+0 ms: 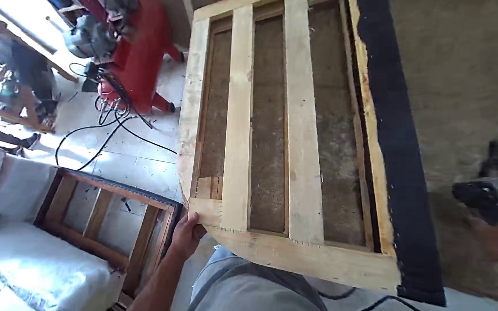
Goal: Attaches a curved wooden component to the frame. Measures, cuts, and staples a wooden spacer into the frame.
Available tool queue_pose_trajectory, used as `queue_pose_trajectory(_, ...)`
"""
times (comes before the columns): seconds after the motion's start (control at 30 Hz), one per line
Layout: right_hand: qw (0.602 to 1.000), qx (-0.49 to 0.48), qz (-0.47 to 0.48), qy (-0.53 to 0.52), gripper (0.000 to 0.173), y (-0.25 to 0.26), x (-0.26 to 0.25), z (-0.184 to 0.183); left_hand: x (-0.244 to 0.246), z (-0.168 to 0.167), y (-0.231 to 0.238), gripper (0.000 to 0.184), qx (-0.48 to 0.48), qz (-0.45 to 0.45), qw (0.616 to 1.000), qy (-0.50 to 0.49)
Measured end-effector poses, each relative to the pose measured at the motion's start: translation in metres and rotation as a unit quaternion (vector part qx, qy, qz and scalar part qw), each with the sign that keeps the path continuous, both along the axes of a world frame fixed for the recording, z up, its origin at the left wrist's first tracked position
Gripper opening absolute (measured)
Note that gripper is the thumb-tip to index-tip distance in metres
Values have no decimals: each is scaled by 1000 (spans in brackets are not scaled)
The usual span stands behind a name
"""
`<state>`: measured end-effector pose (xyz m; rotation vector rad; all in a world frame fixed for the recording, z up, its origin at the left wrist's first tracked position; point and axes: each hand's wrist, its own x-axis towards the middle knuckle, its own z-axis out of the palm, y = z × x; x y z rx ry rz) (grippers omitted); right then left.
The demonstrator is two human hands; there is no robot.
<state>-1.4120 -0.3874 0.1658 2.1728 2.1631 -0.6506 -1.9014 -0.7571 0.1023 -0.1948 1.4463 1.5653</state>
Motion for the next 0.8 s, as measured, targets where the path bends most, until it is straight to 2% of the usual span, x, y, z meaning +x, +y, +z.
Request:
queue_pose_trajectory(0.1, 999, -1, 41, -19, 69, 27, -4, -15, 11, 0, -1, 31, 31, 62, 998, -10)
queue_pose_trajectory(0.27, 997, 12, 59, -41, 70, 24, -9, -30, 17, 12, 5, 27, 9, 114, 993, -18)
queue_pose_trajectory(0.4, 994, 15, 101, -32, 66, 33, 9, -51, 16, 11, 4, 24, 25, 106, 994, -20)
queue_pose_trajectory(0.53, 994, 34, 104, -11, 73, 36, 20, -68, 16, 13, -8, 26, 20, 76, 996, -31)
queue_pose_trajectory(0.6, 994, 74, 65, 42, 69, 19, 16, -50, 22, 11, -9, 28, 17, 45, 998, -31)
queue_pose_trajectory(0.67, 989, 101, 12, 108, 63, -14, 6, -24, 28, 9, -9, 22, 14, 43, 998, -41)
queue_pose_trajectory(0.73, 982, 89, -14, 166, 60, -62, -18, -3, 30, 13, -22, 18, -15, 54, 998, -41)
queue_pose_trajectory(0.8, 980, 63, -42, 183, 58, -109, -45, 11, 35, 19, -28, 22, -60, 35, 997, -25)
